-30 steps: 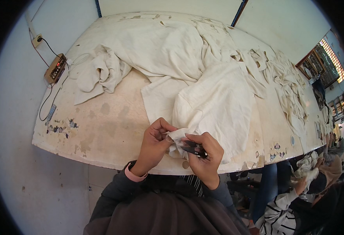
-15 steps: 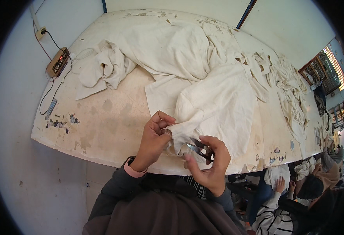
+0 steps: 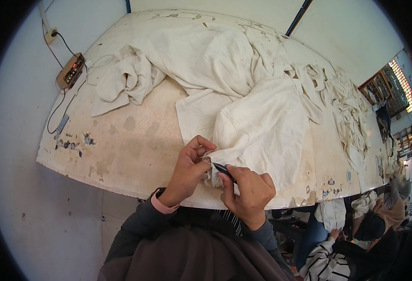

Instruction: The person uses scissors to cut a white fabric on a work table. They repeatedly fold and trim the fabric, handling it one piece at a time and placing cut sections aside.

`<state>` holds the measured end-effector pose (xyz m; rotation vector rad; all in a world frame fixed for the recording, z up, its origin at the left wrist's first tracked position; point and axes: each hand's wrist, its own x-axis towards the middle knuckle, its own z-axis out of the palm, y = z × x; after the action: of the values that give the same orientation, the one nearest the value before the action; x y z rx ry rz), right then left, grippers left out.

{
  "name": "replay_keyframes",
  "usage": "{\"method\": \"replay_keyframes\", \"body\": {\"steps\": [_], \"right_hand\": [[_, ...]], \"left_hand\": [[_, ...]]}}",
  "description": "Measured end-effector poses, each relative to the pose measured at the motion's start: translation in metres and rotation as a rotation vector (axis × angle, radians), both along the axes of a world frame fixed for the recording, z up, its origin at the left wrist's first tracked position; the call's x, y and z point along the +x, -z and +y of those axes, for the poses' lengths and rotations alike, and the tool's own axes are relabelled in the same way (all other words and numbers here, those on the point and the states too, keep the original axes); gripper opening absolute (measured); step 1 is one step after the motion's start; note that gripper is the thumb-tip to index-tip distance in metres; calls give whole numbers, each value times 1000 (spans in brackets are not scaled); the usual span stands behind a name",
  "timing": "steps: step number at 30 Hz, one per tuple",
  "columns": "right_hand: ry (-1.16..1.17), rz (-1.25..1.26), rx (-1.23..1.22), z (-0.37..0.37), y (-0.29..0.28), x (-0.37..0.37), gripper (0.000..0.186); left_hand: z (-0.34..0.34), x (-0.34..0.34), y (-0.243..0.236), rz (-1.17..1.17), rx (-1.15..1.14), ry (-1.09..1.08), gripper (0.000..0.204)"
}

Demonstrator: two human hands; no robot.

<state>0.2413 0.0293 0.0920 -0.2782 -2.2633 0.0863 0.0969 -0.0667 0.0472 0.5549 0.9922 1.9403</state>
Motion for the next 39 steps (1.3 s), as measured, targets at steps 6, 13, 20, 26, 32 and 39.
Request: {"method": "replay_keyframes", "body": {"steps": [6, 13, 20, 26, 32, 39], "right_hand": [[-16, -29, -52, 0, -3, 2, 22], [4, -43, -13, -2, -2, 0, 22], [-126, 70, -233, 0, 4, 2, 48], [-320, 210, -1341, 7, 1, 10, 42], [-444, 198, -1539, 28, 1, 9, 27], [-398, 93, -1253, 42, 9, 11, 12]], "left_hand": [[2, 1, 1, 25, -1, -36, 36], [2, 2, 4, 77, 4, -49, 37], [1, -2, -5, 187, -29, -47, 38], [-9, -34, -46, 1148, -160, 41, 22], [-3, -27, -27, 441, -185, 349, 24], [-3, -11, -34, 370, -243, 361, 17]]}}
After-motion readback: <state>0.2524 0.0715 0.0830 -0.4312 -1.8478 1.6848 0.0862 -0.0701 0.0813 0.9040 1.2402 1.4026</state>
